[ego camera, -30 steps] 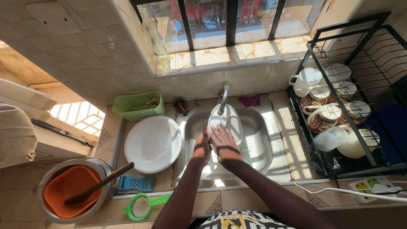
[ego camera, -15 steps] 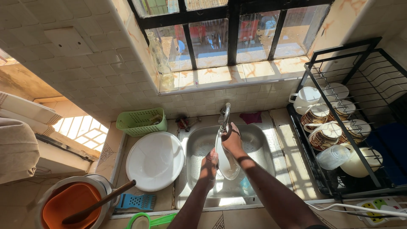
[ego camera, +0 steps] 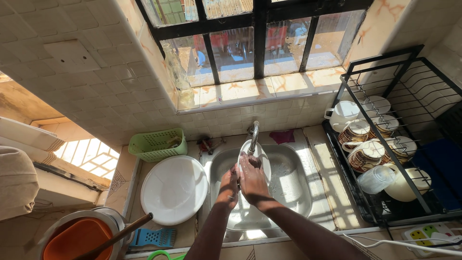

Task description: Rinsing plates under a running tap and placing them in a drying rack

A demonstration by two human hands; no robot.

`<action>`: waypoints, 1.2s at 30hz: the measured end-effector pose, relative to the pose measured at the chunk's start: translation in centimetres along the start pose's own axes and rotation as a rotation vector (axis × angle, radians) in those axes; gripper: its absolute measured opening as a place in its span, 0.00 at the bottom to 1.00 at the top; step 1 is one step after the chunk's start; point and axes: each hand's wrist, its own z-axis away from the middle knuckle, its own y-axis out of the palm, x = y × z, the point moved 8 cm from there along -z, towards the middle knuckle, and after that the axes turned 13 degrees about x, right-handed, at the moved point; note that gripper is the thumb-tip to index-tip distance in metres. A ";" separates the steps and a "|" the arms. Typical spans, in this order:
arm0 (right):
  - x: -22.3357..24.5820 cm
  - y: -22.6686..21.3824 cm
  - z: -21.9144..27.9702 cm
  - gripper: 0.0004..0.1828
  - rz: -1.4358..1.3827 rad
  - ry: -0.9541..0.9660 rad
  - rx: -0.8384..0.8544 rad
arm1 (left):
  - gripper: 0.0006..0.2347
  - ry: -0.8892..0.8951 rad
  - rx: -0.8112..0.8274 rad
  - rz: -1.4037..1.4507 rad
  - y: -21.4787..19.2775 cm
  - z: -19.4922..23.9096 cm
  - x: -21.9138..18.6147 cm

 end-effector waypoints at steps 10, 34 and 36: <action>0.2 0.1 -0.4 0.29 0.114 -0.052 -0.131 | 0.13 0.026 -0.022 -0.035 -0.3 0.4 -0.2; -18.8 5.5 -4.0 0.32 -1.110 0.727 0.129 | 0.21 -0.106 -0.137 0.175 -4.6 4.1 2.7; -16.2 2.5 -1.3 0.38 -1.211 0.787 0.240 | 0.21 0.162 0.098 0.277 -2.2 4.6 -1.0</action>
